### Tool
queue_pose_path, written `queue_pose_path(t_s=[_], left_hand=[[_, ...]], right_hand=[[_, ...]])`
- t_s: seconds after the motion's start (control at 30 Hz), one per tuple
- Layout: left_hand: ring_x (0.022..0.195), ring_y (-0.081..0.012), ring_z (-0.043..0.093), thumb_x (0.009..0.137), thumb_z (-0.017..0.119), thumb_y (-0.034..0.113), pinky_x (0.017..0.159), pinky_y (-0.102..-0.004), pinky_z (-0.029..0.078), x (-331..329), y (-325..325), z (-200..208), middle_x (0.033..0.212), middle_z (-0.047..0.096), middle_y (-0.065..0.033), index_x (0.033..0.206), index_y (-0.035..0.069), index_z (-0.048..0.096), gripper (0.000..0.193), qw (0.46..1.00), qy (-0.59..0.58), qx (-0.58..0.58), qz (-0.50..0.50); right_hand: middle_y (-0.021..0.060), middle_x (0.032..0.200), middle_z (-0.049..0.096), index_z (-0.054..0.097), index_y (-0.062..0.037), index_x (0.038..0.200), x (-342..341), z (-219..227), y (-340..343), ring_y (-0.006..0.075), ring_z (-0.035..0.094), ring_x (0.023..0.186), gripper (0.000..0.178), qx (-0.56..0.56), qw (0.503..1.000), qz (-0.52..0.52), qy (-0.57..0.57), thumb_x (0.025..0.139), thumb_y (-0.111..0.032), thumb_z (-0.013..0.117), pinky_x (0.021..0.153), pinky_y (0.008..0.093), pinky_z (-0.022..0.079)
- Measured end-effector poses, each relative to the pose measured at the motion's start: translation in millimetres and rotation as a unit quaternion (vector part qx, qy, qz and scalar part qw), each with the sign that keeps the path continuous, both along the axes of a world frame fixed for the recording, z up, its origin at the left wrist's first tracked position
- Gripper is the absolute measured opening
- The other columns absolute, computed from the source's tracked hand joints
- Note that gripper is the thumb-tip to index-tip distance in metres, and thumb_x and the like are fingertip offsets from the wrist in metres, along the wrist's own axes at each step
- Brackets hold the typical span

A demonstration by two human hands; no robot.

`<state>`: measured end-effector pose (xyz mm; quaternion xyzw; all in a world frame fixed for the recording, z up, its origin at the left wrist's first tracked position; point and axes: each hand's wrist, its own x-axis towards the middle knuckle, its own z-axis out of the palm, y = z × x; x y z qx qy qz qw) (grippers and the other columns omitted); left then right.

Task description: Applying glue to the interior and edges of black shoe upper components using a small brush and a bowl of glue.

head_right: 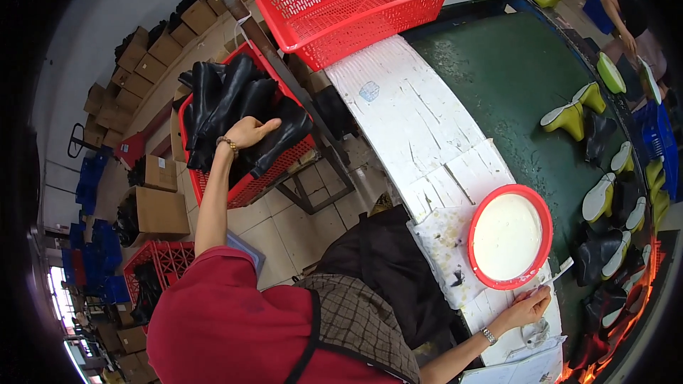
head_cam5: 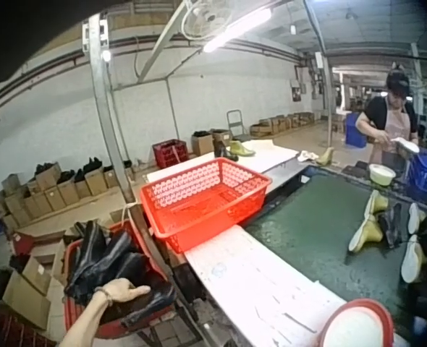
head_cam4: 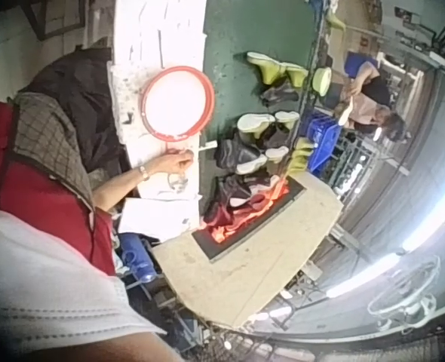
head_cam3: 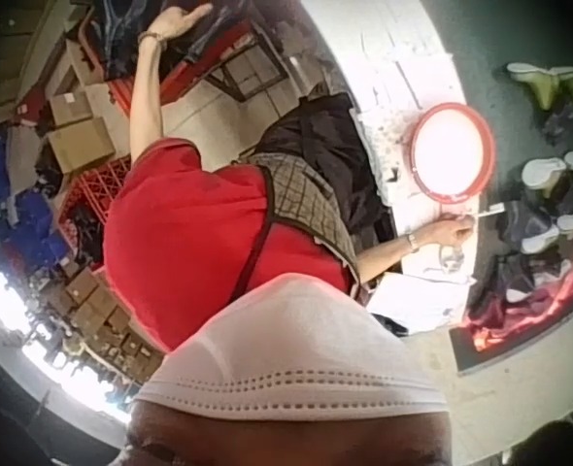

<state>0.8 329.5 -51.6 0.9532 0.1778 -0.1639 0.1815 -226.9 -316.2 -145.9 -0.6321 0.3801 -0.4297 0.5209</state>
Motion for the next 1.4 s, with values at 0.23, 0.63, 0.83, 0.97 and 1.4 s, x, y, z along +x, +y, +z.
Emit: queue_pose_path(t_s=[0.23, 0.63, 0.83, 0.97, 1.4], left_hand=[[0.079, -0.0091, 0.066, 0.078, 0.088, 0.034, 0.078, -0.0263, 0.051, -30, 2, 54, 0.087, 0.074, -0.0059, 0.135, -0.006, 0.061, 0.074, 0.966, -0.113, -0.230, 0.026], [0.084, -0.0109, 0.068, 0.080, 0.083, 0.007, 0.076, -0.0255, 0.053, 21, -151, 92, 0.090, 0.073, -0.0049, 0.130, 0.004, 0.066, 0.053, 0.868, -0.258, -0.389, -0.170], [0.104, -0.0238, 0.070, 0.077, 0.078, 0.007, 0.093, -0.0329, 0.054, 115, -202, -46, 0.113, 0.073, -0.0173, 0.125, 0.004, 0.069, 0.049, 0.875, -0.342, -0.259, -0.223], [0.115, -0.0323, 0.065, 0.077, 0.074, 0.006, 0.104, -0.0387, 0.048, 84, -198, -24, 0.119, 0.071, -0.0147, 0.118, 0.005, 0.071, 0.040, 0.829, -0.459, -0.208, -0.244], [0.101, -0.0468, 0.066, 0.085, 0.072, 0.015, 0.089, -0.0534, 0.052, -41, -15, 14, 0.107, 0.070, -0.0280, 0.132, 0.005, 0.060, 0.050, 0.929, -0.306, 0.203, 0.049]], right_hand=[[-0.0064, 0.062, 0.041, 0.058, -0.0089, 0.084, 3, -6, -6, 0.0013, 0.029, 0.046, 0.033, -0.004, 1.000, -0.005, -0.001, 0.104, -0.035, 0.062, 0.040, 0.0196, 0.022], [-0.0077, 0.064, 0.042, 0.058, -0.0098, 0.085, 0, -6, -3, 0.0005, 0.030, 0.048, 0.028, 0.006, 0.999, 0.017, -0.034, 0.104, -0.030, 0.062, 0.041, 0.0186, 0.024], [-0.0065, 0.063, 0.041, 0.059, -0.0094, 0.085, 1, -1, 0, 0.0015, 0.030, 0.048, 0.031, -0.013, 1.000, 0.022, 0.005, 0.104, -0.033, 0.061, 0.041, 0.0198, 0.023], [-0.0064, 0.063, 0.041, 0.058, -0.0082, 0.084, -2, -3, 0, 0.0022, 0.030, 0.049, 0.033, -0.020, 1.000, 0.003, 0.022, 0.105, -0.033, 0.061, 0.041, 0.0206, 0.023], [-0.0070, 0.064, 0.042, 0.059, -0.0090, 0.083, 4, -1, -1, 0.0013, 0.032, 0.049, 0.034, -0.020, 0.999, -0.003, 0.028, 0.104, -0.035, 0.062, 0.042, 0.0202, 0.023]])
